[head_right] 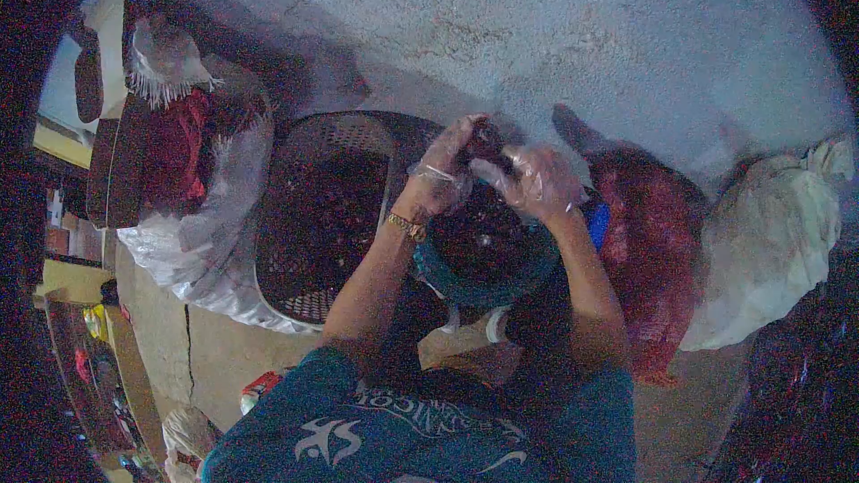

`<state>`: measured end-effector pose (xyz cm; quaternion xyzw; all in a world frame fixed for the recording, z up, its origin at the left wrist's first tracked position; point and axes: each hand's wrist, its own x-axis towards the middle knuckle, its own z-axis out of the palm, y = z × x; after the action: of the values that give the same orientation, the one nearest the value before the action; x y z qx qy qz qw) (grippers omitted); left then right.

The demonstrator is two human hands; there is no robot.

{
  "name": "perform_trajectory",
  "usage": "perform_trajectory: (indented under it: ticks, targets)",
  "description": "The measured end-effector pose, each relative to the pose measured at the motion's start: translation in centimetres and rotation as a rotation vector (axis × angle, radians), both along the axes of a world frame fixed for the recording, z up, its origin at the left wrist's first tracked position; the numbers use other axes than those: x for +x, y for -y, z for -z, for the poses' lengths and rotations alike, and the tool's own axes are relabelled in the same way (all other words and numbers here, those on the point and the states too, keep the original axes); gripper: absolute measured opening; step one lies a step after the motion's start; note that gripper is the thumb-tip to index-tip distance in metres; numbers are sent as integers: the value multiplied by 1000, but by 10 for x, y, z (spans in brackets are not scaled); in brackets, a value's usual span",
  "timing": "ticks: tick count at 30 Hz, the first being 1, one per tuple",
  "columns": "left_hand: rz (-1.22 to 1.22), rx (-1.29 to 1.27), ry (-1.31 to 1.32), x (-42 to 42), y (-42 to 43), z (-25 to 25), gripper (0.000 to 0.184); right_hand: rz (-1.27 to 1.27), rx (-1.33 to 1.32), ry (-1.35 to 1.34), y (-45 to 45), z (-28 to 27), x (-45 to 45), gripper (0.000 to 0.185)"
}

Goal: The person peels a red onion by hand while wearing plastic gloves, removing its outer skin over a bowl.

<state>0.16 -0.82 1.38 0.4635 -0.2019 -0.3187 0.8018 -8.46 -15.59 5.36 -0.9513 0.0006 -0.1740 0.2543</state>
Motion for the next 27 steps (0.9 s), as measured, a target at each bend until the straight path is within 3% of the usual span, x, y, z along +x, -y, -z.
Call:
perform_trajectory:
  ticks: [1, 5, 7, 11, 14, 16, 17, 19, 23, 25, 27]
  targets:
    - [26, -106, -201, -2, 1, -3, 44, 8, -3, -25, 1, 1, -1, 49]
    - [17, -90, -214, -2, 1, -7, 46, 111, -66, 53, -1, -1, -4, 55]
    - [32, -95, -194, -1, 1, -5, 45, 141, -195, 215, 0, 1, -5, 60]
    - [50, -94, -207, -2, 0, -5, 45, 105, -123, 83, 4, 4, -2, 58]
    - [71, -67, -262, -2, 0, -3, 45, 135, -318, 274, 11, 27, 1, 53]
    - [20, 32, 23, -1, 1, 3, 43, 74, -151, 235, 14, 35, 6, 47]
    - [20, 31, 23, 0, 1, 6, 43, 73, -151, 235, 15, 37, 5, 47]
    - [150, -182, -431, -1, -1, -6, 41, 59, -103, 176, 8, 21, 4, 43]
    - [114, -129, -390, -2, -5, -11, 40, 33, -133, 215, 10, 25, 3, 43]
    - [108, -128, -158, -3, -5, -12, 42, -83, -158, 16, 4, 2, -1, 49]
    - [74, -99, -183, -4, -6, -18, 44, -129, -191, -9, 5, 1, -2, 50]
